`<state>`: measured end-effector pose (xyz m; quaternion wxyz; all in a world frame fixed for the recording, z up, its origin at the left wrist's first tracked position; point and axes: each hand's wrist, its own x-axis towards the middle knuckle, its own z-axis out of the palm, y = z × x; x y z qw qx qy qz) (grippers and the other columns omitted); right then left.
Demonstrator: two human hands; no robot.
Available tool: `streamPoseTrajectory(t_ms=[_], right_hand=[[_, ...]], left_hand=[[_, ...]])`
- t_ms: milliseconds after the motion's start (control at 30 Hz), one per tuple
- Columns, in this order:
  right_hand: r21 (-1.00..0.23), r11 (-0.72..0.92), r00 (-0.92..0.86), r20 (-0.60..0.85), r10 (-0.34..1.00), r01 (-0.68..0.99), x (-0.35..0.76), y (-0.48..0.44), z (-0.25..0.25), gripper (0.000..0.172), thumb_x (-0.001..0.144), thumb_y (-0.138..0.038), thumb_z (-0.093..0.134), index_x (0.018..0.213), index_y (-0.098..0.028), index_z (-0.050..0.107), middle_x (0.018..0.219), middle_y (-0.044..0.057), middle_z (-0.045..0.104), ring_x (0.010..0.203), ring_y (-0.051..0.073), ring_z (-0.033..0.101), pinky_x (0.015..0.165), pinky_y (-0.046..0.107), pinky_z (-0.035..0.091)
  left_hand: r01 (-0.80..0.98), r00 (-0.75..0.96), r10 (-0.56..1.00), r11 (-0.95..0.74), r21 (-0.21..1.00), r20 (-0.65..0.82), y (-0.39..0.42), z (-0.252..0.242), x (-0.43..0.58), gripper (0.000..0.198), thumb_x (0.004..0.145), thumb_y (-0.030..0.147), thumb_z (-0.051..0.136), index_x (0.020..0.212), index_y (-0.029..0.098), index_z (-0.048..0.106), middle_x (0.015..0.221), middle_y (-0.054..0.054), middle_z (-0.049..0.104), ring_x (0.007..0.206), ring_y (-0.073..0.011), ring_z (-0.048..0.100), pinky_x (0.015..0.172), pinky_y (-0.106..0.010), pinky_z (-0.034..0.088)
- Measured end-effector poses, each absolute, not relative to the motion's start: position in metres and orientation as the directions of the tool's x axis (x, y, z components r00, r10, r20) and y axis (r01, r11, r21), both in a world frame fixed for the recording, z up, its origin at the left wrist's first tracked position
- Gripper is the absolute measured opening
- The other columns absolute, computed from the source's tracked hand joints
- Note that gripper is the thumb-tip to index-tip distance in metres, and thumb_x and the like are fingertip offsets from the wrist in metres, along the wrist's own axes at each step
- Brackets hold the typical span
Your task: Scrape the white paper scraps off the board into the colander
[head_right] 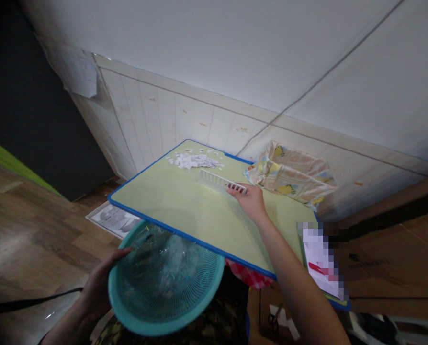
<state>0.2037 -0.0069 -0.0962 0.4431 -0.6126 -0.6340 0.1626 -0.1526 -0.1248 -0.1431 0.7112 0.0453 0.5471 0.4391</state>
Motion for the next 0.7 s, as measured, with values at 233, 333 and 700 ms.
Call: streamPoseTrajectory(t_ms=[233,333,700], right_hand=[[-0.785,0.225,0.059,0.315,0.947,0.578,0.203,-0.029,-0.086,0.037,0.074,-0.049,0.077,0.089,-0.016,0.081,0.079,0.006,0.078,0.069,0.022,0.069,0.059,0.03,0.05],[-0.791,0.222,0.122,0.348,0.93,0.571,0.202,-0.032,-0.084,0.035,0.073,-0.048,0.078,0.089,-0.017,0.081,0.08,0.006,0.079,0.071,0.023,0.07,0.06,0.03,0.051],[-0.769,0.214,0.138,0.365,0.921,0.603,0.203,-0.032,-0.086,0.036,0.073,-0.049,0.077,0.089,-0.017,0.081,0.079,0.006,0.078,0.067,0.023,0.07,0.06,0.031,0.052]], left_hand=[[-0.568,0.036,0.681,0.616,0.546,-0.731,-0.124,-0.147,-0.154,0.017,0.092,0.012,0.056,0.082,0.006,0.068,0.073,-0.016,0.073,0.063,-0.0267,0.071,0.068,-0.039,0.062],[-0.577,0.05,0.671,0.624,0.527,-0.74,-0.124,-0.146,-0.154,0.019,0.092,0.012,0.056,0.081,0.004,0.068,0.072,-0.017,0.072,0.06,-0.0261,0.07,0.064,-0.037,0.062],[-0.58,0.032,0.659,0.625,0.523,-0.751,-0.124,-0.143,-0.152,0.017,0.091,0.011,0.055,0.081,0.005,0.068,0.069,-0.015,0.071,0.056,-0.0245,0.069,0.059,-0.034,0.061]])
